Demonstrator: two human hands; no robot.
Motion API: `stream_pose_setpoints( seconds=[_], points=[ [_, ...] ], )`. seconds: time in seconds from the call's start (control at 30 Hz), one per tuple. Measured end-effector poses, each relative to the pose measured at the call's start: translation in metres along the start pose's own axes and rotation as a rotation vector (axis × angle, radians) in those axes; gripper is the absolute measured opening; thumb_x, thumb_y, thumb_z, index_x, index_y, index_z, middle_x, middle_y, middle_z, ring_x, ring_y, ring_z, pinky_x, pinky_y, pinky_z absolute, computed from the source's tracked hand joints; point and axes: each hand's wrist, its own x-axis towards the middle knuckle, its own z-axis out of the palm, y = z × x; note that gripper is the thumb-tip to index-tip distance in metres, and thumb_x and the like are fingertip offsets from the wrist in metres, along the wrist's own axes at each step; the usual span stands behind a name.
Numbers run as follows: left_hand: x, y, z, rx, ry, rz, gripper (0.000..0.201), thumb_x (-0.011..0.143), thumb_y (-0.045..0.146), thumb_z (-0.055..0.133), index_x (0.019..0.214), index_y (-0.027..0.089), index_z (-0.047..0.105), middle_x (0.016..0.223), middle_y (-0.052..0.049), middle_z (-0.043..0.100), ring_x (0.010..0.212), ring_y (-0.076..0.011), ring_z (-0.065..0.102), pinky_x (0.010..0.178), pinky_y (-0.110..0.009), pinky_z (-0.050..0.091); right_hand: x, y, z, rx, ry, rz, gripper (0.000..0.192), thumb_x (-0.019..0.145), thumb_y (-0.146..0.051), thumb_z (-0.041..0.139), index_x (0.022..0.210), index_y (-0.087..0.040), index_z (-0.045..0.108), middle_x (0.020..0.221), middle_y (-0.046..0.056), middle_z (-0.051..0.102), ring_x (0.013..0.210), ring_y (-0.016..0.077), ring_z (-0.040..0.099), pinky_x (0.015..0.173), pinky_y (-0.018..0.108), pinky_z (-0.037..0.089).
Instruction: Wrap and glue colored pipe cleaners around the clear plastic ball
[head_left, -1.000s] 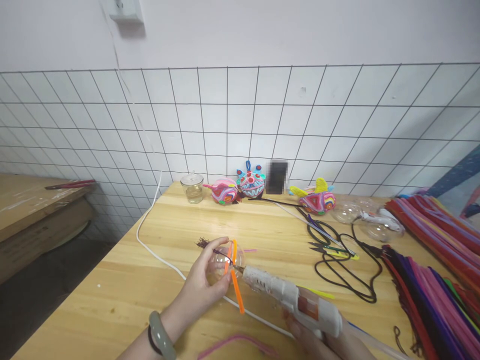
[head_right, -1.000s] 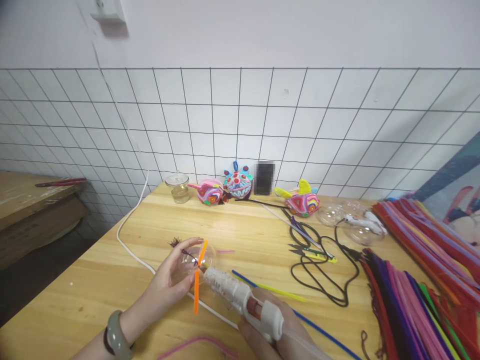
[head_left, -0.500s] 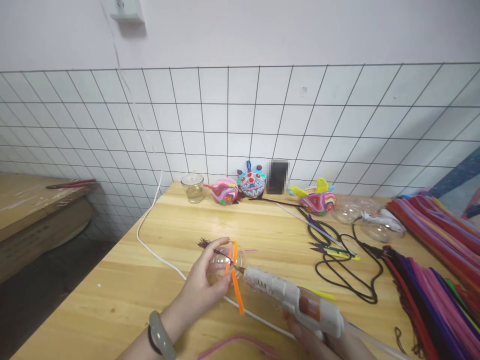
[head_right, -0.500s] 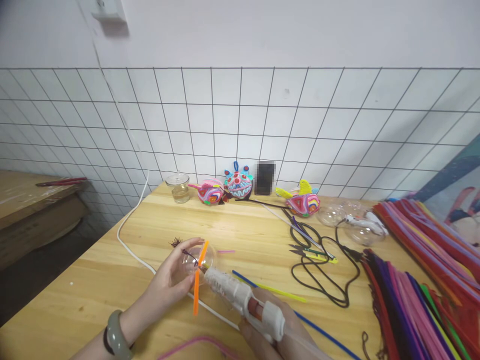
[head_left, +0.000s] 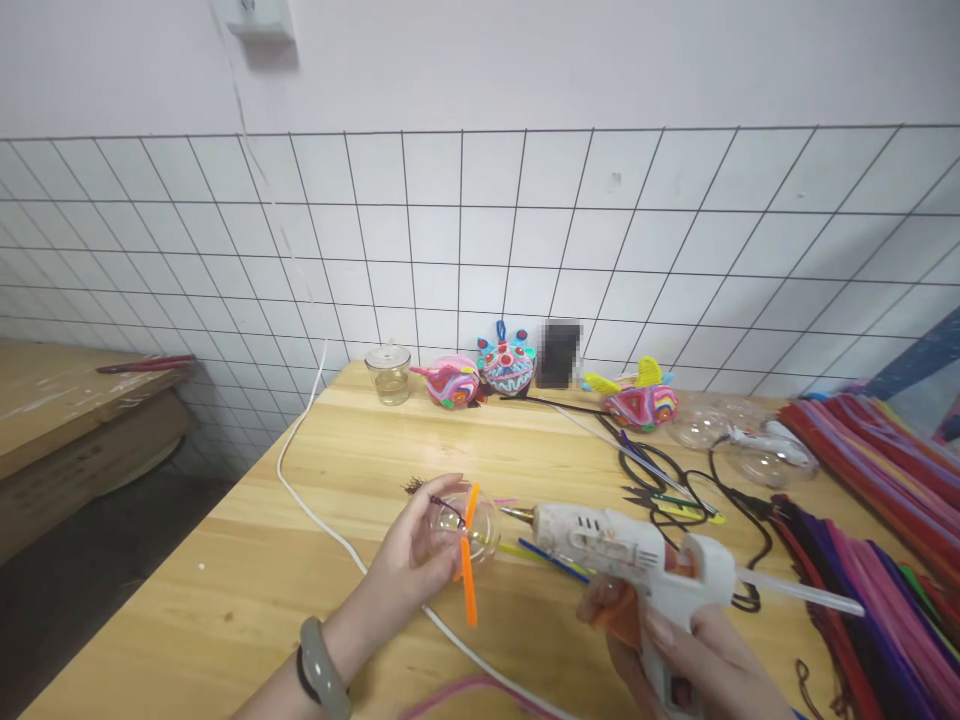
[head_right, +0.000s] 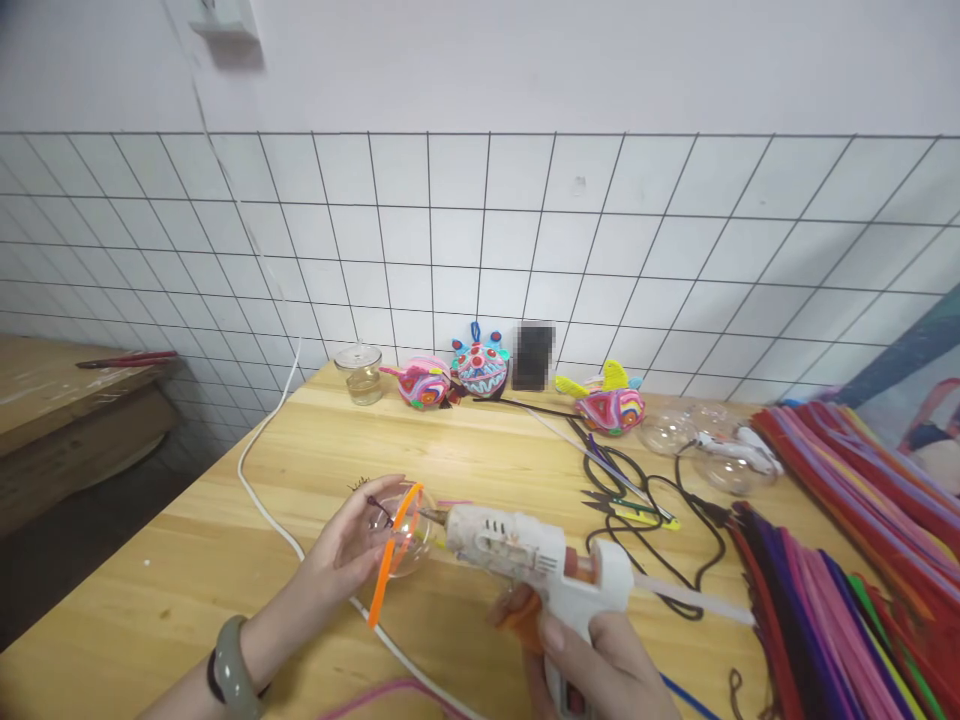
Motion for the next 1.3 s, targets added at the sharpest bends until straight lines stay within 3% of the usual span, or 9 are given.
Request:
stream_pose_setpoints(
  seconds=[0.13, 0.23, 0.3, 0.43, 0.67, 0.83, 0.93, 1.0, 1.3],
  points=[
    [0.0, -0.001, 0.001, -0.01, 0.003, 0.015, 0.059, 0.078, 0.04, 0.072, 0.129, 0.026, 0.047, 0.131, -0.012, 0.051, 0.121, -0.0309, 0.052, 0.094, -0.039, 0.05, 0.01, 0.001, -0.011, -0.115, 0.191, -0.05, 0.051, 0.086, -0.065, 0.044, 0.088, -0.017, 0.064, 0.046, -0.002, 0.054, 0.041, 0.012, 0.037, 0.045, 0.025, 0.028],
    [0.0, -0.002, 0.002, -0.037, -0.016, 0.028, 0.059, 0.077, 0.04, 0.073, 0.128, 0.025, 0.048, 0.129, -0.012, 0.052, 0.116, -0.0302, 0.055, 0.094, -0.04, 0.05, 0.022, 0.01, -0.028, -0.498, 0.461, -0.102, 0.039, 0.088, -0.055, 0.05, 0.077, -0.02, 0.063, 0.061, 0.002, 0.063, 0.055, 0.0191, 0.057, 0.053, 0.028, 0.045],
    [0.0, -0.003, 0.002, -0.038, -0.025, 0.021, 0.059, 0.077, 0.04, 0.073, 0.128, 0.026, 0.048, 0.129, -0.012, 0.053, 0.115, -0.0302, 0.056, 0.093, -0.04, 0.05, 0.029, 0.02, -0.041, -0.762, 0.587, -0.235, 0.032, 0.085, -0.049, 0.054, 0.091, -0.019, 0.065, 0.081, 0.007, 0.069, 0.075, 0.0255, 0.065, 0.066, 0.033, 0.052],
    [0.0, -0.003, 0.004, -0.016, -0.016, 0.019, 0.057, 0.078, 0.038, 0.072, 0.128, 0.026, 0.048, 0.128, -0.012, 0.052, 0.114, -0.0294, 0.056, 0.093, -0.04, 0.049, 0.04, 0.041, -0.056, -0.993, 0.568, -0.267, 0.031, 0.09, -0.04, 0.047, 0.106, -0.019, 0.063, 0.106, 0.012, 0.066, 0.099, 0.0289, 0.064, 0.086, 0.04, 0.051],
    [-0.003, 0.001, 0.009, 0.011, -0.016, 0.004, 0.065, 0.073, 0.049, 0.074, 0.126, 0.024, 0.048, 0.127, -0.013, 0.05, 0.112, -0.0312, 0.057, 0.094, -0.042, 0.047, 0.052, 0.071, -0.052, -1.165, 0.614, -0.17, 0.047, 0.094, -0.032, 0.034, 0.125, -0.001, 0.052, 0.113, 0.024, 0.055, 0.104, 0.034, 0.061, 0.088, 0.047, 0.051],
    [-0.004, 0.0, 0.013, 0.052, -0.003, -0.028, 0.063, 0.074, 0.048, 0.072, 0.127, 0.025, 0.047, 0.128, -0.013, 0.05, 0.098, -0.0259, 0.062, 0.082, -0.037, 0.051, 0.044, 0.064, -0.044, -1.25, 0.658, -0.219, 0.039, 0.091, -0.029, 0.042, 0.124, -0.013, 0.054, 0.118, 0.022, 0.056, 0.106, 0.0384, 0.059, 0.086, 0.054, 0.049],
    [-0.005, -0.001, 0.019, 0.082, 0.011, -0.04, 0.059, 0.074, 0.039, 0.072, 0.127, 0.025, 0.047, 0.126, -0.013, 0.053, 0.094, -0.0244, 0.062, 0.08, -0.036, 0.052, 0.033, 0.047, -0.027, -1.288, 0.692, -0.425, 0.035, 0.09, -0.031, 0.05, 0.122, -0.02, 0.055, 0.123, 0.021, 0.056, 0.117, 0.0415, 0.053, 0.093, 0.059, 0.043],
    [-0.007, 0.0, 0.024, 0.135, 0.005, -0.045, 0.055, 0.076, 0.03, 0.069, 0.126, 0.024, 0.048, 0.122, -0.012, 0.058, 0.095, -0.0251, 0.063, 0.083, -0.038, 0.052, 0.025, 0.036, -0.01, -1.238, 0.566, -0.614, 0.035, 0.091, -0.03, 0.053, 0.124, -0.02, 0.051, 0.123, 0.019, 0.057, 0.116, 0.0368, 0.054, 0.095, 0.054, 0.044],
    [-0.017, 0.009, 0.043, 0.549, -0.008, -0.056, 0.059, 0.072, 0.014, 0.064, 0.129, 0.022, 0.049, 0.127, -0.01, 0.059, 0.118, -0.0278, 0.056, 0.105, -0.043, 0.042, 0.018, -0.005, 0.038, -1.042, 0.28, -1.201, 0.017, 0.098, -0.022, 0.051, 0.09, -0.014, 0.063, 0.067, 0.005, 0.072, 0.06, 0.0157, 0.064, 0.058, 0.03, 0.047]
  ],
)
